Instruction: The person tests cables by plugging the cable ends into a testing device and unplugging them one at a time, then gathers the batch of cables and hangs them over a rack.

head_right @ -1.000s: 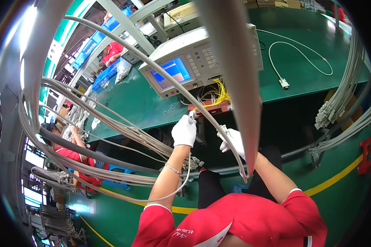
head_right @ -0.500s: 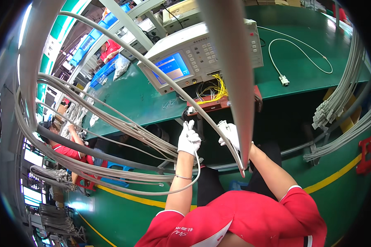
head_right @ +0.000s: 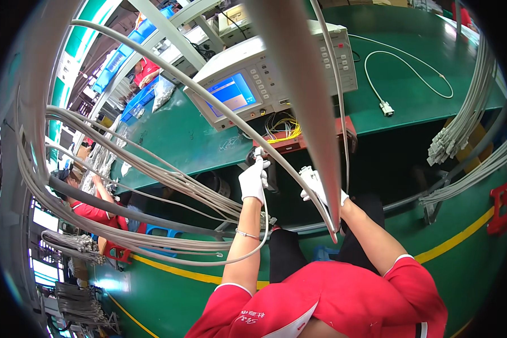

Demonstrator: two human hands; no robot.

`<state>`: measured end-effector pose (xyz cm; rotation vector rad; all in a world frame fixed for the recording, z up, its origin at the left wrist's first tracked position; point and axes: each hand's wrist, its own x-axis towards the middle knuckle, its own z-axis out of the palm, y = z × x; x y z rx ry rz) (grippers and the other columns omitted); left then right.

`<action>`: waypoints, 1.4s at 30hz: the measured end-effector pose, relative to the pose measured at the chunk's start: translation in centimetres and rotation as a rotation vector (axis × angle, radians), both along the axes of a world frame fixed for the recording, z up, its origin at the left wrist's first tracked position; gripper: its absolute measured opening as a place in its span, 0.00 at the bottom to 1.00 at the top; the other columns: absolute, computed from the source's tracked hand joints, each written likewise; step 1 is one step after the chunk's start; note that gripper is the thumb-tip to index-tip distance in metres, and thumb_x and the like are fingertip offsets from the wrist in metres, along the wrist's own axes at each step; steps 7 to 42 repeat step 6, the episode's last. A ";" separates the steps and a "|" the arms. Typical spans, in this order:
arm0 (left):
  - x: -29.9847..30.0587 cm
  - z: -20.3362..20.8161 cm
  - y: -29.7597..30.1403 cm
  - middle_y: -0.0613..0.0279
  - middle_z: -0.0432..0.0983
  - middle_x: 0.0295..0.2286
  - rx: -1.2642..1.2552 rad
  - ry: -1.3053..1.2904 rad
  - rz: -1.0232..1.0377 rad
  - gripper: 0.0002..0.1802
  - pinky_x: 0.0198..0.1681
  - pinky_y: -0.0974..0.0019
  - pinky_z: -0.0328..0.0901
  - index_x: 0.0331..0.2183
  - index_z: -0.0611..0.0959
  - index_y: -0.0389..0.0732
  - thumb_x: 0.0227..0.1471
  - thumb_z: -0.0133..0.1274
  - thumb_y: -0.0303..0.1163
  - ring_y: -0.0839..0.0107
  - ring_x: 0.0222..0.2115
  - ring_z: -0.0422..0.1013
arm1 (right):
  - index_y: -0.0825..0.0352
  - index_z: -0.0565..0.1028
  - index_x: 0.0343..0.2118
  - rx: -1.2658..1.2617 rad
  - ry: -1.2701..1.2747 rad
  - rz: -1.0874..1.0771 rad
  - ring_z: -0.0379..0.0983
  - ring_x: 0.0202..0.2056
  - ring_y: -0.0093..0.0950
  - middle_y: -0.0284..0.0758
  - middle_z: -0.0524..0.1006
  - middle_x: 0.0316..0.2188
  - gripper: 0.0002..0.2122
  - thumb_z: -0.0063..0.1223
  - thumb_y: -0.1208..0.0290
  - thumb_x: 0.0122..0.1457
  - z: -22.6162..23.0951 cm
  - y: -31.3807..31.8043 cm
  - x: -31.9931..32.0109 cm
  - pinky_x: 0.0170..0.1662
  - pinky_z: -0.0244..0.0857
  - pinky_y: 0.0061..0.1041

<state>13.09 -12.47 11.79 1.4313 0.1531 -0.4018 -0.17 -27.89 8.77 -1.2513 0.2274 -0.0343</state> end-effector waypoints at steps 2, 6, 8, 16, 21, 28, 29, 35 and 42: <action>0.3 -0.2 -0.2 0.70 0.65 0.12 -0.070 0.072 0.033 0.15 0.10 0.80 0.49 0.27 0.79 0.32 0.50 0.50 0.36 0.85 0.08 0.53 | 0.70 0.68 0.37 0.054 -0.061 -0.011 0.72 0.23 0.23 0.35 0.73 0.21 0.15 0.46 0.61 0.56 -0.1 -0.1 0.1 0.31 0.67 0.20; 0.3 -0.5 -0.2 0.69 0.66 0.13 -0.035 0.068 0.045 0.15 0.10 0.80 0.49 0.27 0.79 0.32 0.50 0.51 0.37 0.85 0.08 0.53 | 0.70 0.67 0.40 -0.085 -0.112 -0.047 0.71 0.27 0.20 0.33 0.73 0.24 0.16 0.46 0.61 0.56 -0.3 -0.3 0.9 0.35 0.66 0.20; 0.3 -0.5 -0.2 0.69 0.66 0.13 -0.035 0.068 0.045 0.15 0.10 0.80 0.49 0.27 0.79 0.32 0.50 0.51 0.37 0.85 0.08 0.53 | 0.70 0.67 0.40 -0.085 -0.112 -0.047 0.71 0.27 0.20 0.33 0.73 0.24 0.16 0.46 0.61 0.56 -0.3 -0.3 0.9 0.35 0.66 0.20; 0.3 -0.5 -0.2 0.69 0.66 0.13 -0.035 0.068 0.045 0.15 0.10 0.80 0.49 0.27 0.79 0.32 0.50 0.51 0.37 0.85 0.08 0.53 | 0.70 0.67 0.40 -0.085 -0.112 -0.047 0.71 0.27 0.20 0.33 0.73 0.24 0.16 0.46 0.61 0.56 -0.3 -0.3 0.9 0.35 0.66 0.20; 0.3 -0.5 -0.2 0.69 0.66 0.13 -0.035 0.068 0.045 0.15 0.10 0.80 0.49 0.27 0.79 0.32 0.50 0.51 0.37 0.85 0.08 0.53 | 0.70 0.67 0.40 -0.085 -0.112 -0.047 0.71 0.27 0.20 0.33 0.73 0.24 0.16 0.46 0.61 0.56 -0.3 -0.3 0.9 0.35 0.66 0.20; 0.3 -0.5 -0.2 0.69 0.66 0.13 -0.035 0.068 0.045 0.15 0.10 0.80 0.49 0.27 0.79 0.32 0.50 0.51 0.37 0.85 0.08 0.53 | 0.70 0.67 0.40 -0.085 -0.112 -0.047 0.71 0.27 0.20 0.33 0.73 0.24 0.16 0.46 0.61 0.56 -0.3 -0.3 0.9 0.35 0.66 0.20; 0.3 -0.5 -0.2 0.69 0.66 0.13 -0.035 0.068 0.045 0.15 0.10 0.80 0.49 0.27 0.79 0.32 0.50 0.51 0.37 0.85 0.08 0.53 | 0.70 0.67 0.40 -0.085 -0.112 -0.047 0.71 0.27 0.20 0.33 0.73 0.24 0.16 0.46 0.61 0.56 -0.3 -0.3 0.9 0.35 0.66 0.20; 0.3 -0.5 -0.2 0.69 0.66 0.13 -0.035 0.068 0.045 0.15 0.10 0.80 0.49 0.27 0.79 0.32 0.50 0.51 0.37 0.85 0.08 0.53 | 0.70 0.67 0.40 -0.085 -0.112 -0.047 0.71 0.27 0.20 0.33 0.73 0.24 0.16 0.46 0.61 0.56 -0.3 -0.3 0.9 0.35 0.66 0.20; 0.3 -0.5 -0.2 0.69 0.66 0.13 -0.035 0.068 0.045 0.15 0.10 0.80 0.49 0.27 0.79 0.32 0.50 0.51 0.37 0.85 0.08 0.53 | 0.70 0.67 0.40 -0.085 -0.112 -0.047 0.71 0.27 0.20 0.33 0.73 0.24 0.16 0.46 0.61 0.56 -0.3 -0.3 0.9 0.35 0.66 0.20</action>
